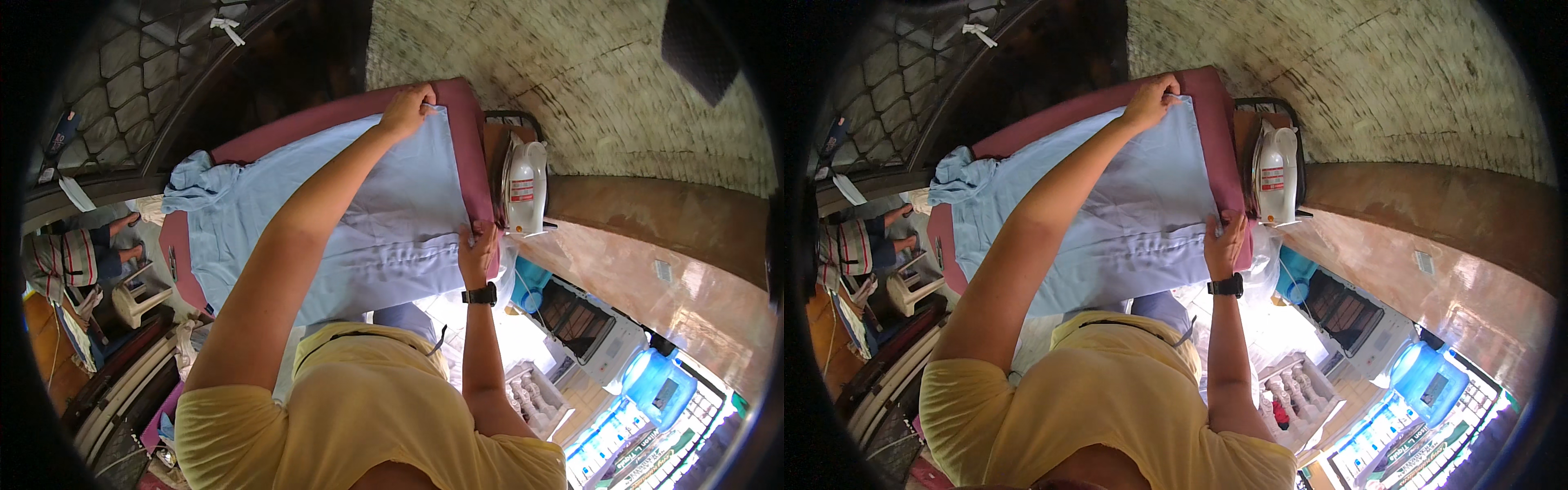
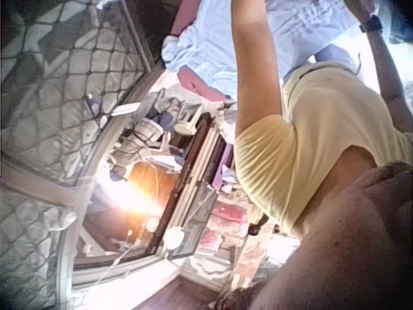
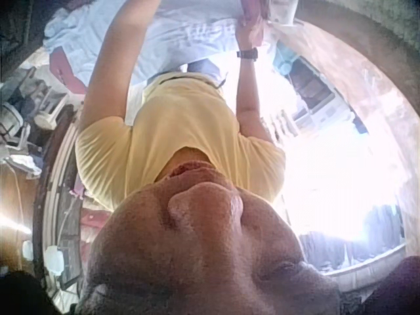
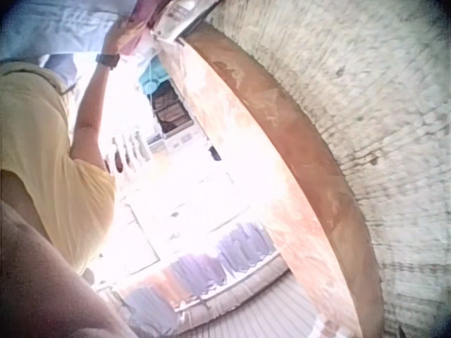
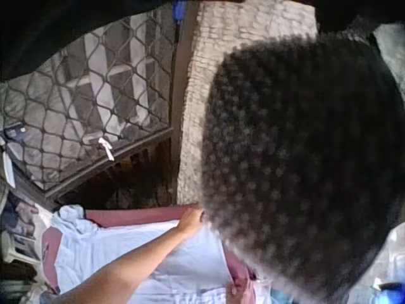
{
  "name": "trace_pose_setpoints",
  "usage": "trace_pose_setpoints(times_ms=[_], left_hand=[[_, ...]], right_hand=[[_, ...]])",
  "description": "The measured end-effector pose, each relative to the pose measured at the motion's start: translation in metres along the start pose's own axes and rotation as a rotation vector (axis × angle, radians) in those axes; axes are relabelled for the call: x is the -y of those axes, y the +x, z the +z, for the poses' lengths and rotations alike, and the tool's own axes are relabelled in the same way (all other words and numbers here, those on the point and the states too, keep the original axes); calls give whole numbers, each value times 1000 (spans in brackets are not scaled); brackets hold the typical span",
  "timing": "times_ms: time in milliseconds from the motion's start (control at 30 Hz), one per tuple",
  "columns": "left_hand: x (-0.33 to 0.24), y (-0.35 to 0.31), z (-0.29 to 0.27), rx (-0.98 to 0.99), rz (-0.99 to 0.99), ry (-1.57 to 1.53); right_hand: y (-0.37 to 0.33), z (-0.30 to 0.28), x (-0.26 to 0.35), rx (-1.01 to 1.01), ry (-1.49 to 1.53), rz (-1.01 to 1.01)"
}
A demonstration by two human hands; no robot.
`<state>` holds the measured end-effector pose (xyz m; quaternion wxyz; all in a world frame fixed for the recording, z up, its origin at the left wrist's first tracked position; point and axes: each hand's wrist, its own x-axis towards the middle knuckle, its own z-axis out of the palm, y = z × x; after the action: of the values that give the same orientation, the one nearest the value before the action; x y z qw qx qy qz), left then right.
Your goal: The person irons a light blue shirt on a pink ironing board using an iron, moving the iron across the sleeves, body, and collar, then folds and adjusts the shirt.
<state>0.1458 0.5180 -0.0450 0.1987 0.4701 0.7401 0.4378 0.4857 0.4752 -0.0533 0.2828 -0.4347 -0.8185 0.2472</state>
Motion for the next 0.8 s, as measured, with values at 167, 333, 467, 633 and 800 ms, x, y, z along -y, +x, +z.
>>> trace_pose_setpoints(times_ms=[167, 333, 467, 633, 800], left_hand=[[-1, 1, 6, -65, 157, 139], [11, -4, 9, -114, 175, 203], [20, -6, -5, -34, 272, 60], [12, -35, -106, 302, -118, 255], [70, -146, -211, 244, -31, 388]], right_hand=[[-8, 0, -27, 176, -106, 47], [9, -14, 27, 16, -377, 104], [47, 21, 74, 161, -33, -303], [112, 78, 81, 226, -52, -554], [113, 85, 78, 271, -197, -616]])
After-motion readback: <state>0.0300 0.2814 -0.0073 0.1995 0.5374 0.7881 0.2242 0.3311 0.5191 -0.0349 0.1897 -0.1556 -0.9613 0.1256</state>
